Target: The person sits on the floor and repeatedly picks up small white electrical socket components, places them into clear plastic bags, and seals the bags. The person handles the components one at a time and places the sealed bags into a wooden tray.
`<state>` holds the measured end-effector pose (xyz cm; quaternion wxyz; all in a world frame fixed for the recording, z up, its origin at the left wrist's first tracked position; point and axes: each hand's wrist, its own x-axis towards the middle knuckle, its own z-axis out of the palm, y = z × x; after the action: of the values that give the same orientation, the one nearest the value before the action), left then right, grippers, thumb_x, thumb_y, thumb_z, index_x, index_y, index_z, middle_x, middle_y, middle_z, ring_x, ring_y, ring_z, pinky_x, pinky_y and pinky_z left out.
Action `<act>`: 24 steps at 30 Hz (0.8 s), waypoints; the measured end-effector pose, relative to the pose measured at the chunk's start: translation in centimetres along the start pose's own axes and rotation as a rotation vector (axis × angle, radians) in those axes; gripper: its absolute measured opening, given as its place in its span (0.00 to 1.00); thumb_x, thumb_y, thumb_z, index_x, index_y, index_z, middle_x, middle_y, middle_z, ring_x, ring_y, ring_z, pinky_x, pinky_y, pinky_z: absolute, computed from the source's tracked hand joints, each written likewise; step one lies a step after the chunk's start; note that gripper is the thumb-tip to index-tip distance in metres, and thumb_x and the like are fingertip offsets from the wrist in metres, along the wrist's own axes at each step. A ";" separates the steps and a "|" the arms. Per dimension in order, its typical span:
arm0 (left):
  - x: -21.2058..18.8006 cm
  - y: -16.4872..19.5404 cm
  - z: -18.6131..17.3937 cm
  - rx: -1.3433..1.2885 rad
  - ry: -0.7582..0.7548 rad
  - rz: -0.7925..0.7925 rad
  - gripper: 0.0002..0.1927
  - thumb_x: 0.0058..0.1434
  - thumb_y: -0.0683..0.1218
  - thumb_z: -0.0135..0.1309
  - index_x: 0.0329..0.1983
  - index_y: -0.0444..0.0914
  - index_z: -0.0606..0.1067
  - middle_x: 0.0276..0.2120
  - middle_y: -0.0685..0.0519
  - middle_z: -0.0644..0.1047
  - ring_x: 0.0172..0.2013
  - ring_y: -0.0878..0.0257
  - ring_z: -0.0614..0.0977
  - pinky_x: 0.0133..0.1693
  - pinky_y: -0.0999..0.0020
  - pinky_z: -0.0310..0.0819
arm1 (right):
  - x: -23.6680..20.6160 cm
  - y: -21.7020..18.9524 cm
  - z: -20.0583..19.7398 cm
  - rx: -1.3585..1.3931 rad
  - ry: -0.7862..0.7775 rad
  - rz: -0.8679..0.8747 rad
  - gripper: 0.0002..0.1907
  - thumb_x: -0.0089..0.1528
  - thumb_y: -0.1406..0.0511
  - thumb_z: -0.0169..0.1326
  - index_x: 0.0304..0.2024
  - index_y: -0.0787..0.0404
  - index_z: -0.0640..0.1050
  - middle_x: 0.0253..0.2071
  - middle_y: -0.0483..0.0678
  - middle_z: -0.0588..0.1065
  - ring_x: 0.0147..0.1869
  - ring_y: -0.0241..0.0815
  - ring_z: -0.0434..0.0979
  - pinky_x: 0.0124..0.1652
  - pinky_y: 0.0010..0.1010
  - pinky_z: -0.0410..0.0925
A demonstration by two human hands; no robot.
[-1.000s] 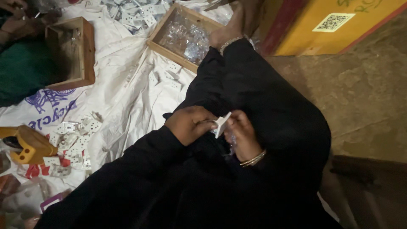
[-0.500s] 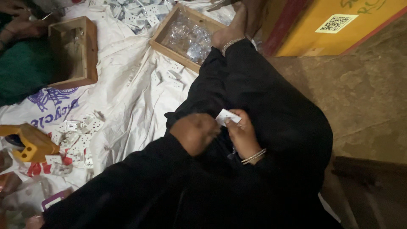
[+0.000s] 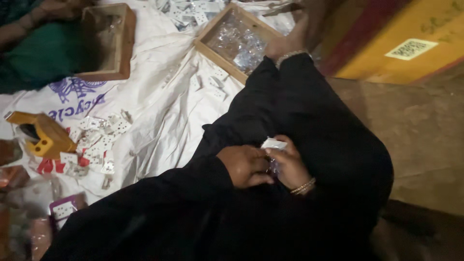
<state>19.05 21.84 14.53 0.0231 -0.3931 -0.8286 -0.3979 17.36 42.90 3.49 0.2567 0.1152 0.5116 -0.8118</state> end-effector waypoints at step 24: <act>-0.8 -5.6 2.0 -0.190 0.127 -0.668 0.14 0.59 0.51 0.62 0.31 0.36 0.76 0.27 0.43 0.79 0.30 0.50 0.82 0.33 0.57 0.73 | -0.6 0.0 1.1 -0.338 -0.181 -0.213 0.38 0.58 0.79 0.48 0.69 0.58 0.56 0.45 0.50 0.71 0.33 0.34 0.68 0.30 0.24 0.66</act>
<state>16.34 20.62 9.26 -0.0936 -0.0751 -0.8677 -0.4825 17.99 42.12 4.25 0.2301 -0.0575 0.6247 -0.7440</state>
